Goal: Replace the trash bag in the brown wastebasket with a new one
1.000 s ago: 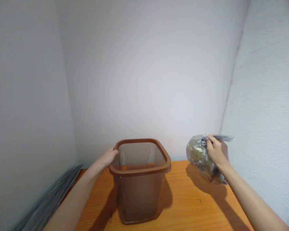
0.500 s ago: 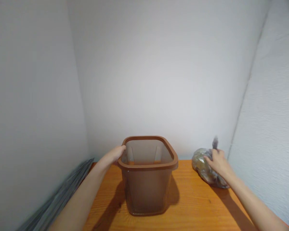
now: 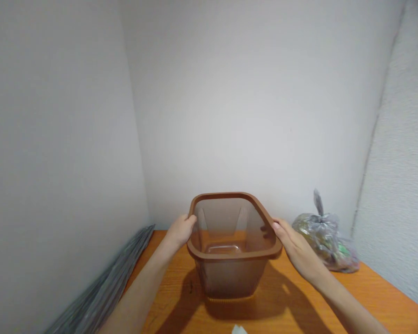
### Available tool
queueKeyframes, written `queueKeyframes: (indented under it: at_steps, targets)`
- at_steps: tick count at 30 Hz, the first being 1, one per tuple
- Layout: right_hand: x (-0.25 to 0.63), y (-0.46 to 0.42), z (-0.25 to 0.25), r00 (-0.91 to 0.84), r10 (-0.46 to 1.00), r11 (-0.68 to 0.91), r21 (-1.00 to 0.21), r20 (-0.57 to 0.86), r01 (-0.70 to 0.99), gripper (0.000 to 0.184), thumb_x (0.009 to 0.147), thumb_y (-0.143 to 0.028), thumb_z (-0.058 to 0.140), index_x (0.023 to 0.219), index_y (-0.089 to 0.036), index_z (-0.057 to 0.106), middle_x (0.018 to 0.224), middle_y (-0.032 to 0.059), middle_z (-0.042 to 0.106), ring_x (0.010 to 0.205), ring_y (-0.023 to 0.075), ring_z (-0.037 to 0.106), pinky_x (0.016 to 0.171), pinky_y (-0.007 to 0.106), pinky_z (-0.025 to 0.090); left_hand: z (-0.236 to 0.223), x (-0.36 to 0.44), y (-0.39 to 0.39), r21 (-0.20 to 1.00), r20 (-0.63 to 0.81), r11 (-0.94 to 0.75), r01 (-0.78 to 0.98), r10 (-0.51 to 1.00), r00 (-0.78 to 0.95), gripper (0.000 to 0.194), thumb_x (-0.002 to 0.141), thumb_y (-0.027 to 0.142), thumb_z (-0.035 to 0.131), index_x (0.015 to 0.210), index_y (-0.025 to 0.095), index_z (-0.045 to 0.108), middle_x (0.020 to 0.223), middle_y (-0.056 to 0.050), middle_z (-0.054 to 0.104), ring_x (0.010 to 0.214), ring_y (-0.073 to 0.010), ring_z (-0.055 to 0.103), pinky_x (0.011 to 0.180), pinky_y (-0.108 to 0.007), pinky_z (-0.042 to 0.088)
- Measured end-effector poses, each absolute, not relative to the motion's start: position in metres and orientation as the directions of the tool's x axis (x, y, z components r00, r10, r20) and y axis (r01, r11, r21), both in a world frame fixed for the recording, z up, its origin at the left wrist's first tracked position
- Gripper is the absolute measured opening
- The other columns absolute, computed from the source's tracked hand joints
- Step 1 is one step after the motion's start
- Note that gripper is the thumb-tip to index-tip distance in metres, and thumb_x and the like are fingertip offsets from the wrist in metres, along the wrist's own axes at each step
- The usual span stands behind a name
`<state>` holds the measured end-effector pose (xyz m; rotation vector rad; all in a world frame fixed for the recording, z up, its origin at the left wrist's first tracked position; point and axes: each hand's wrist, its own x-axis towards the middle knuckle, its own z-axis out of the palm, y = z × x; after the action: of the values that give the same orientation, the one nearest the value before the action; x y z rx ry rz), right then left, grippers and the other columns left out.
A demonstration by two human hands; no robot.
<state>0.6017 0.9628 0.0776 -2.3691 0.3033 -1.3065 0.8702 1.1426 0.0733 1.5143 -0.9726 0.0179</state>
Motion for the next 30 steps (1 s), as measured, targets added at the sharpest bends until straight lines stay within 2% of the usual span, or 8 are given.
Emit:
queueKeyframes:
  at_steps: [4, 7, 10, 13, 17, 23, 27, 30]
  targets:
    - [0.585, 0.967, 0.048, 0.469, -0.365, -0.889, -0.45, 0.804, 0.08, 0.046, 0.1, -0.055, 0.034, 0.129, -0.024, 0.053, 0.132, 0.009, 0.062, 0.125, 0.0245, 0.056, 0.107, 0.04, 0.044, 0.048, 0.838, 1.169, 0.75, 0.614, 0.093, -0.655, -0.467, 0.637, 0.032, 0.09, 0.036, 0.044, 0.081, 0.016, 0.067, 0.088, -0.009, 0.074, 0.092, -0.029, 0.067, 0.082, -0.035, 0.049]
    - [0.578, 0.961, 0.014, 0.421, -0.344, -0.92, -0.391, 0.839, 0.028, 0.046, 0.1, -0.05, 0.038, 0.136, -0.024, 0.048, 0.138, 0.0097, 0.057, 0.131, 0.025, 0.051, 0.111, 0.042, 0.041, 0.02, 0.819, 1.171, 0.676, 0.698, 0.124, -0.726, -0.425, 0.577, 0.035, 0.095, 0.038, 0.04, 0.105, 0.018, 0.067, 0.105, -0.011, 0.074, 0.102, -0.0274, 0.066, 0.091, -0.036, 0.047]
    - [0.58, 0.949, -0.025, 0.411, -0.337, -0.936, -0.351, 0.847, -0.044, 0.048, 0.099, -0.045, 0.038, 0.141, -0.022, 0.041, 0.142, 0.0137, 0.053, 0.132, 0.0269, 0.051, 0.112, 0.047, 0.041, -0.015, 0.815, 1.158, 0.572, 0.799, 0.247, -0.782, -0.385, 0.462, 0.04, 0.099, 0.036, 0.036, 0.129, 0.019, 0.057, 0.129, -0.011, 0.066, 0.12, -0.0232, 0.06, 0.105, -0.037, 0.043]
    - [0.586, 0.933, -0.061, 0.452, -0.352, -0.93, -0.363, 0.82, -0.065, 0.047, 0.099, -0.041, 0.037, 0.142, -0.022, 0.035, 0.139, 0.0169, 0.054, 0.128, 0.0274, 0.054, 0.109, 0.05, 0.044, -0.052, 0.821, 1.138, 0.559, 0.813, 0.301, -0.773, -0.385, 0.438, 0.045, 0.101, 0.036, 0.034, 0.14, 0.018, 0.048, 0.144, -0.011, 0.056, 0.134, -0.021, 0.051, 0.116, -0.038, 0.035]
    - [0.591, 0.918, -0.089, 0.531, -0.387, -0.911, -0.401, 0.754, -0.095, 0.044, 0.098, -0.037, 0.037, 0.139, -0.023, 0.036, 0.129, 0.0153, 0.059, 0.12, 0.0273, 0.06, 0.103, 0.05, 0.049, -0.087, 0.831, 1.123, 0.616, 0.757, 0.255, -0.745, -0.455, 0.47, 0.051, 0.103, 0.038, 0.03, 0.147, 0.014, 0.039, 0.148, -0.015, 0.051, 0.137, -0.0226, 0.049, 0.118, -0.042, 0.034]
    - [0.577, 0.947, -0.081, 0.287, -0.267, -0.939, -0.182, 0.92, -0.292, 0.031, 0.097, -0.033, 0.041, 0.122, -0.024, 0.056, 0.123, 0.0137, 0.06, 0.12, 0.0315, 0.054, 0.108, 0.059, 0.037, -0.111, 0.831, 1.119, 0.62, 0.736, 0.189, -0.762, -0.478, 0.48, 0.05, 0.103, 0.039, 0.03, 0.146, 0.016, 0.04, 0.143, -0.016, 0.055, 0.132, -0.0257, 0.054, 0.111, -0.045, 0.041]
    - [0.571, 0.997, -0.079, 0.658, -0.126, -0.982, 0.001, 0.742, -0.19, 0.024, 0.1, -0.028, 0.038, 0.095, -0.022, 0.061, 0.099, 0.0103, 0.064, 0.095, 0.0253, 0.06, 0.092, 0.047, 0.048, -0.124, 0.834, 1.114, 0.572, 0.749, 0.157, -0.805, -0.498, 0.436, 0.048, 0.098, 0.031, 0.041, 0.143, 0.015, 0.042, 0.141, -0.017, 0.055, 0.131, -0.0277, 0.053, 0.11, -0.046, 0.042]
    - [0.579, 1.023, -0.101, 0.869, -0.055, -0.987, 0.104, 0.491, -0.121, 0.026, 0.089, -0.041, 0.062, 0.105, -0.021, 0.064, 0.11, 0.0114, 0.065, 0.101, 0.0289, 0.059, 0.09, 0.044, 0.051, -0.134, 0.837, 1.11, 0.55, 0.759, 0.143, -0.823, -0.496, 0.421, 0.052, 0.09, 0.023, 0.048, 0.141, 0.014, 0.045, 0.14, -0.018, 0.055, 0.131, -0.0294, 0.052, 0.111, -0.047, 0.04]
